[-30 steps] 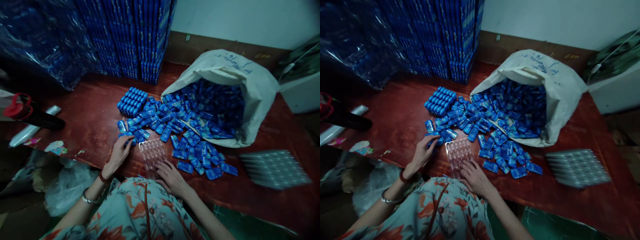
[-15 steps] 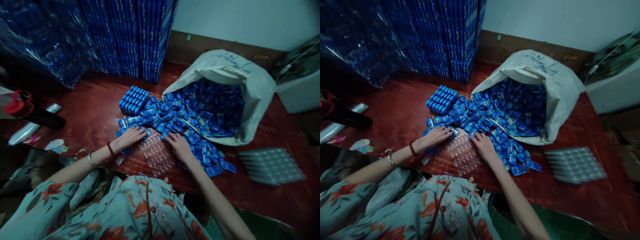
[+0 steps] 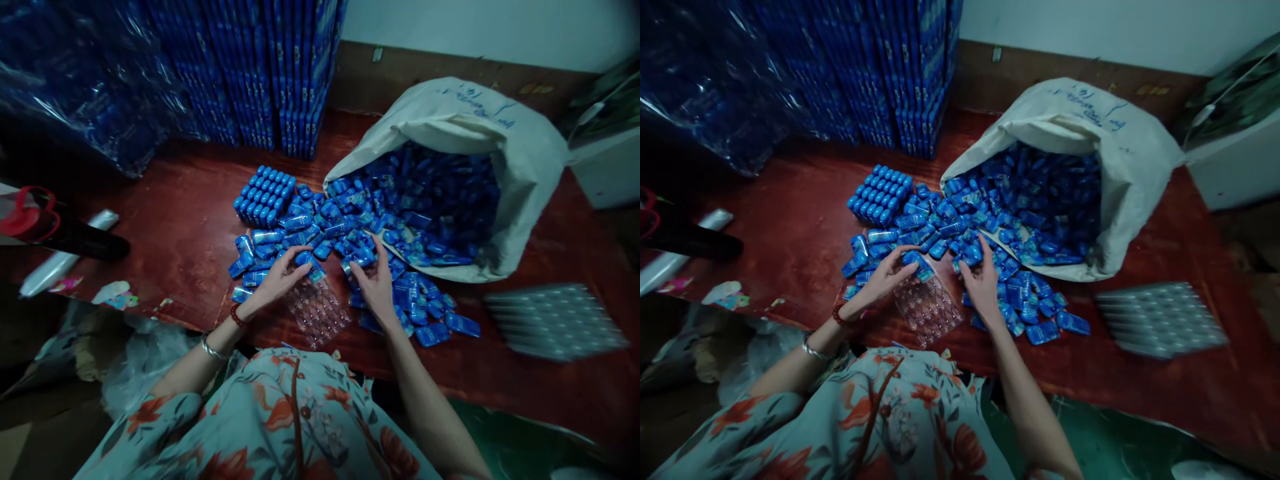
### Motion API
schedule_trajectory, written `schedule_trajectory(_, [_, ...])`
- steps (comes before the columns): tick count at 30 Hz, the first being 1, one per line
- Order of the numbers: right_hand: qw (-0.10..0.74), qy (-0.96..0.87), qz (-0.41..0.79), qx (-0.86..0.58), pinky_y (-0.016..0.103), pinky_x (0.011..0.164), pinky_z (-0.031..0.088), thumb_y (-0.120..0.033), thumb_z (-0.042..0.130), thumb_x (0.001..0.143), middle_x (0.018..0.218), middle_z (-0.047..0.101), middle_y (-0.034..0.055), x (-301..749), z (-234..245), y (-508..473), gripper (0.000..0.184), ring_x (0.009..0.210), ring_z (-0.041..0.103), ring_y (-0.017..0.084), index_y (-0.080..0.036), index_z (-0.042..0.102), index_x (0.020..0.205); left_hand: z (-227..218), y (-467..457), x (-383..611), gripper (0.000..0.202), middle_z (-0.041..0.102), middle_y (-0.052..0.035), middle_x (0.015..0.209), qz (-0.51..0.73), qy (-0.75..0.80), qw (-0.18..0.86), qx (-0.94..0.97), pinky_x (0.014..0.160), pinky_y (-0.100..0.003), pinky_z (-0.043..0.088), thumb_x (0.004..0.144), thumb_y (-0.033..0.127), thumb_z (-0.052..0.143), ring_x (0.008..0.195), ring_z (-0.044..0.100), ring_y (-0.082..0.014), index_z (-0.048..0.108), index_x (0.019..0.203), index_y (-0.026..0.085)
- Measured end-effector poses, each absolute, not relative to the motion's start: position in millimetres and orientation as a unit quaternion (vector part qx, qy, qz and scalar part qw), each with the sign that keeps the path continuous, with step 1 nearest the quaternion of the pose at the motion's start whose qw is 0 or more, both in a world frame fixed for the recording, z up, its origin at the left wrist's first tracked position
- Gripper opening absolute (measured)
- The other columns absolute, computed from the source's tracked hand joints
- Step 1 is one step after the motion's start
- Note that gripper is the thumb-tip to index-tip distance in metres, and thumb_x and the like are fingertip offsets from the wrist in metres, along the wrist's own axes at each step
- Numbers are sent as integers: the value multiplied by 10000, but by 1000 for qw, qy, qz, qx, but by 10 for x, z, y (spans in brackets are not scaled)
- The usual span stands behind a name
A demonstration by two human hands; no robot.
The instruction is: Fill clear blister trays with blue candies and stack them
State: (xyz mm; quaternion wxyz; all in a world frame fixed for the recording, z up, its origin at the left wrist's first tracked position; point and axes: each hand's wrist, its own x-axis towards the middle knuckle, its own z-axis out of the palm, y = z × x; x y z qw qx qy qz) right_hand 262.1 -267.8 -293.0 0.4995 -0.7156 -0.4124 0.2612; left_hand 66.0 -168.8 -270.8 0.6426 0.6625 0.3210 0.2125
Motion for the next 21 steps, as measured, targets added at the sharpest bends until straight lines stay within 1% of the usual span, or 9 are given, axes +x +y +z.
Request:
schedule_trajectory(3, [532,-285,420,-677,287,438,465,-423,657,735,587,590,-46,2484,-2906,-3005,574,452,576,169,-217,436,1224,-2787,-1692,726,497,615,4,703,178,334,659,650,572,-244,493,852,401,542,613,623,-154,424,1279,176])
schedule_trajectory(5, [536,-218,470,-667,243,377,420,-431,702,690,531,577,-62,2369,-2936,-3204,530,394,553,152,-213,472,1114,-2843,-1677,727,477,621,-1,687,152,341,630,680,581,-255,496,870,378,514,600,615,-155,436,1295,177])
schedule_trajectory(7, [553,-164,473,-666,184,315,325,-432,719,677,484,551,-85,2250,-2978,-3360,508,321,480,107,-214,473,1064,-2903,-1668,700,411,648,-45,837,142,342,561,741,673,-293,513,890,344,481,702,627,-167,495,1269,186])
schedule_trajectory(9, [575,-124,475,-655,149,298,267,-430,715,689,464,536,-96,2152,-3005,-3465,497,291,419,69,-212,472,1065,-2959,-1672,646,381,616,-82,1041,128,325,477,806,806,-345,501,887,307,488,868,614,-191,532,1248,197])
schedule_trajectory(12, [597,-88,508,-615,137,330,323,-425,692,716,478,554,-89,2082,-3011,-3534,515,332,464,70,-213,451,1119,-3015,-1695,524,499,519,-95,1227,84,273,397,872,940,-390,450,866,228,524,1071,548,-215,422,1354,235])
schedule_trajectory(14, [599,-88,526,-598,152,375,393,-424,696,709,538,601,-67,2085,-3020,-3533,563,401,549,95,-219,421,1155,-3027,-1714,435,570,467,-95,1295,75,239,364,897,984,-395,423,873,145,483,1157,501,-214,325,1408,260])
schedule_trajectory(16, [590,-103,528,-602,184,429,460,-430,730,663,605,638,-47,2109,-3055,-3503,622,483,622,131,-220,406,1150,-3014,-1736,365,586,444,-101,1326,71,222,333,914,995,-400,417,882,80,415,1198,475,-216,289,1422,269])
schedule_trajectory(18, [572,-118,526,-618,221,466,499,-448,753,616,621,646,-43,2135,-3116,-3455,640,523,653,162,-217,410,1104,-2973,-1756,332,555,455,-111,1322,55,219,308,924,959,-399,451,895,91,403,1171,504,-226,301,1414,261])
schedule_trajectory(21, [551,-146,500,-652,227,428,479,-478,750,604,575,619,-63,2166,-3213,-3385,582,468,628,161,-217,437,1019,-2870,-1767,361,406,485,-118,1288,47,225,272,935,871,-377,507,919,212,441,1072,572,-233,425,1324,232])
